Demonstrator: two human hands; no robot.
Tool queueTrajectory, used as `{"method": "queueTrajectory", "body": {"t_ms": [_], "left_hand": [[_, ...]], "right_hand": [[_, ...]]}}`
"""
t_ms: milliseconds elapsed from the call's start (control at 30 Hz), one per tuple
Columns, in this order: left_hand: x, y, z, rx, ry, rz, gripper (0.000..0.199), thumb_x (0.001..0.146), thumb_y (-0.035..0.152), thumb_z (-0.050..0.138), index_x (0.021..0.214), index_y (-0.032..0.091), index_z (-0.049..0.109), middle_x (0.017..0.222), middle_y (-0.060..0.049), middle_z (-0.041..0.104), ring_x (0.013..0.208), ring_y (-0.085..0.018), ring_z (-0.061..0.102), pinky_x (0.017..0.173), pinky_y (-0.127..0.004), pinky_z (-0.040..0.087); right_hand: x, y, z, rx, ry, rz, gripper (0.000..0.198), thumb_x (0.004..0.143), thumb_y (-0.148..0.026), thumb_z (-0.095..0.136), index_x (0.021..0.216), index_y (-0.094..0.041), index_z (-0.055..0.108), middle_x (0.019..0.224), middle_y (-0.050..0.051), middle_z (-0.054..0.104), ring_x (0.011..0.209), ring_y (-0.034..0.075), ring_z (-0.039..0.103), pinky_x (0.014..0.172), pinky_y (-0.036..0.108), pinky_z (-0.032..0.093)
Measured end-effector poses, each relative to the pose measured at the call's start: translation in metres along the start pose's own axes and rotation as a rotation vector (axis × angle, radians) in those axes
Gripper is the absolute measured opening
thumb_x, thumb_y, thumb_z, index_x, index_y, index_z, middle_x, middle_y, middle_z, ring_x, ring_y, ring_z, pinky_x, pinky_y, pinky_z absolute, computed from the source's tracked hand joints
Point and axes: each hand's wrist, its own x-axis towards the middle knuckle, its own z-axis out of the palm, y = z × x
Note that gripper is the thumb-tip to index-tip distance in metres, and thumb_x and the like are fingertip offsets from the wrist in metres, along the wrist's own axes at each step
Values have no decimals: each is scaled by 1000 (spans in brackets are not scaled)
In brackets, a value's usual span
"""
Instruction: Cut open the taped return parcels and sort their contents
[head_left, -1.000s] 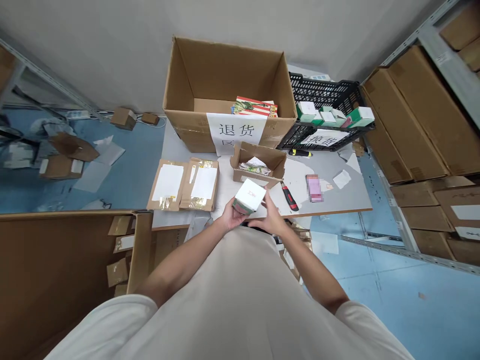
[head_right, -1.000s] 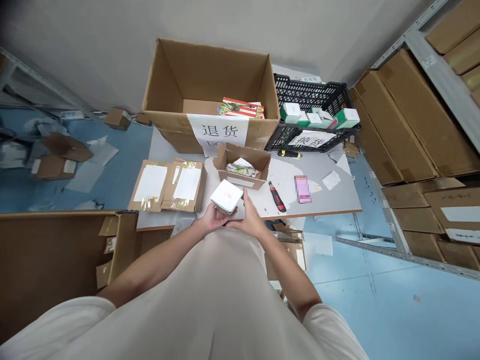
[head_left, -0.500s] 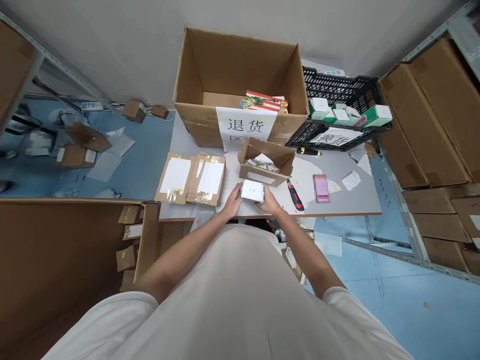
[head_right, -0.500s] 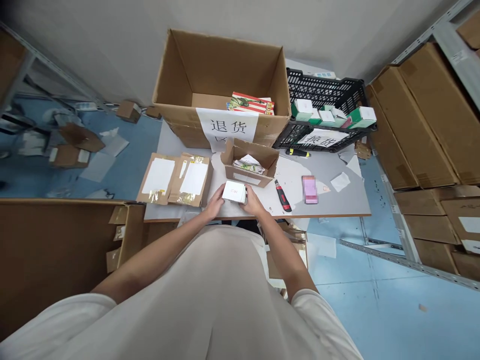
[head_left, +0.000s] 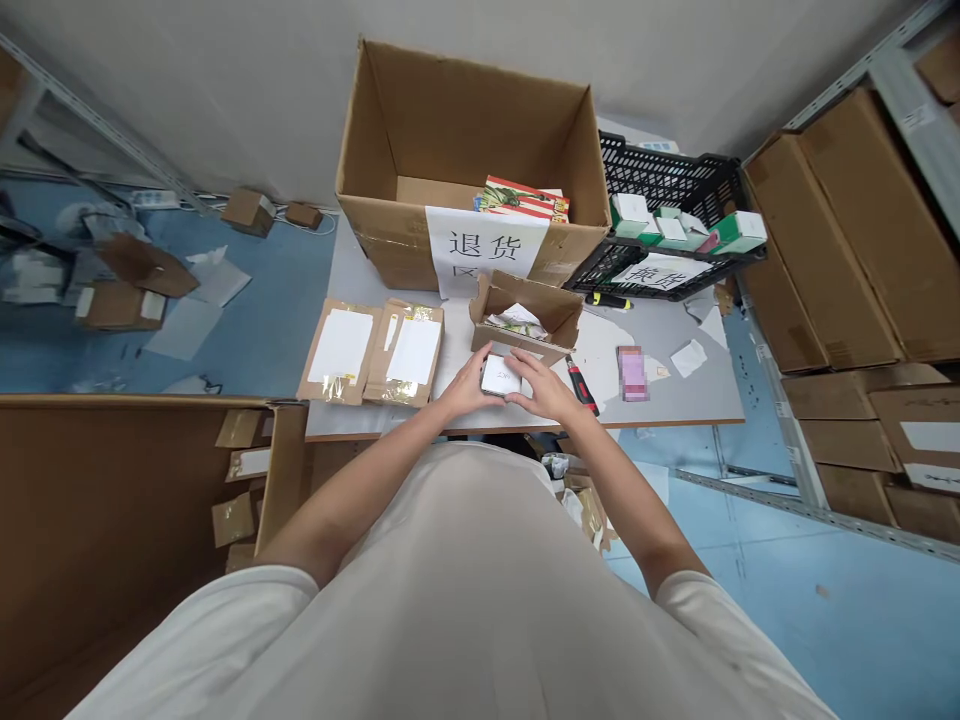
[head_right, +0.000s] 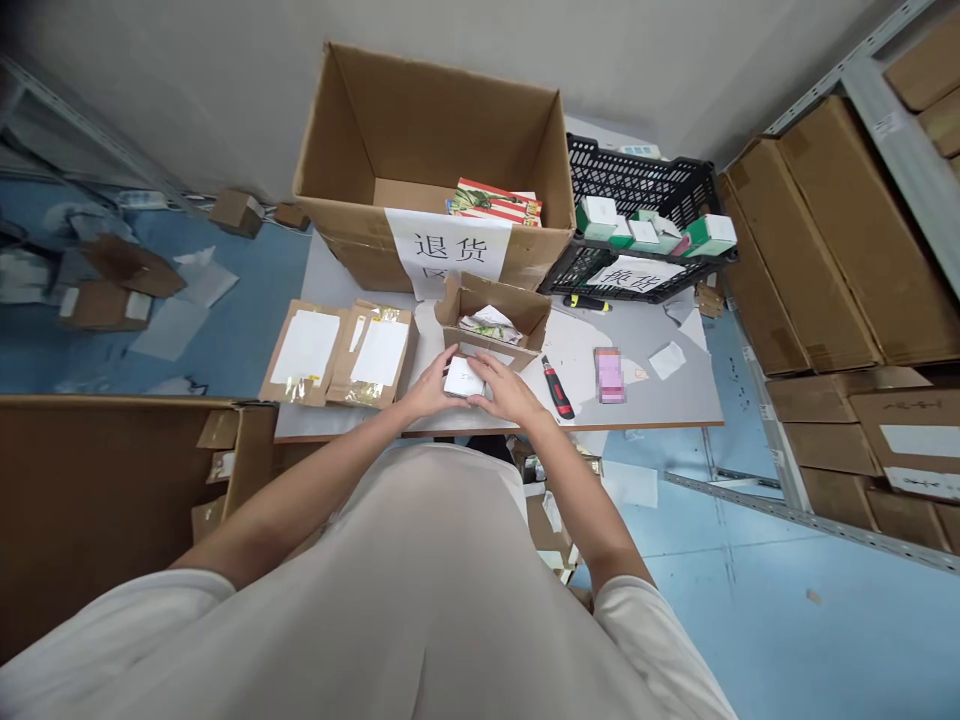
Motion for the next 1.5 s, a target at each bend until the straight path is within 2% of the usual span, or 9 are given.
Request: {"method": "queueTrajectory", "body": {"t_ms": [133, 400, 633, 733, 933, 1033, 1267, 1367, 1500], "left_hand": [[0, -3, 3, 42, -22, 46, 119, 53, 51, 85, 148, 18, 20, 148, -20, 35, 135, -35, 39, 108, -50, 38], [2, -4, -3, 93, -48, 76, 115, 56, 47, 84, 147, 18, 21, 148, -20, 36, 134, -35, 40, 110, -50, 36], [-10, 2, 7, -38, 63, 45, 125, 52, 45, 86, 147, 16, 10, 147, -23, 32, 133, -36, 41, 108, -50, 37], [-11, 11, 14, -75, 150, 0, 110, 59, 43, 82, 143, 15, 17, 145, -22, 35, 132, -34, 43, 109, -49, 37], [1, 26, 19, -65, 209, -104, 68, 76, 25, 62, 135, 14, 30, 136, -17, 48, 125, -28, 48, 106, -46, 39], [2, 27, 14, -102, 189, -122, 61, 77, 21, 54, 134, 15, 33, 134, -15, 51, 123, -26, 50, 106, -44, 40], [-4, 10, 7, -228, 223, -137, 60, 80, 16, 37, 140, 17, 31, 132, -11, 52, 121, -22, 51, 107, -42, 39], [-9, 6, 4, -96, 246, -46, 71, 81, 16, 41, 148, 18, 19, 147, -14, 38, 133, -23, 40, 110, -44, 34], [-14, 12, -2, 184, 103, 155, 61, 82, 18, 43, 143, 21, 36, 154, -11, 29, 145, -28, 18, 116, -52, 20]], "right_hand": [[4, 1, -1, -130, -81, -16, 57, 96, -47, 36, 145, -17, 37, 144, 17, 46, 131, 30, 46, 105, 50, 44], [8, 4, -12, -47, -129, -67, 57, 89, -45, 51, 139, -18, 44, 138, 17, 52, 128, 31, 49, 104, 50, 43], [22, -1, 8, 184, 486, 479, 47, 84, -40, 56, 125, -19, 43, 108, 13, 64, 82, 25, 65, 77, 42, 52], [17, -6, 18, 34, 489, 580, 26, 85, -40, 54, 103, -20, 54, 83, 7, 64, 72, 24, 60, 73, 39, 50], [1, -19, 1, -99, 20, 11, 42, 86, -20, 45, 127, -21, 54, 126, 11, 57, 111, 26, 51, 90, 40, 41], [2, -20, -13, -210, -149, -73, 59, 80, -28, 58, 138, -21, 47, 127, 13, 55, 111, 30, 47, 89, 45, 37], [15, -20, -22, -317, -244, -225, 40, 79, -31, 65, 117, -20, 61, 134, 14, 52, 125, 34, 40, 101, 54, 28], [16, -15, -25, -266, -219, -217, 20, 84, -28, 59, 101, -18, 64, 114, 14, 62, 115, 31, 50, 100, 52, 35], [8, -5, -27, -115, -129, -195, 18, 90, -28, 50, 94, -19, 65, 108, 14, 65, 119, 28, 53, 99, 47, 44]]}}
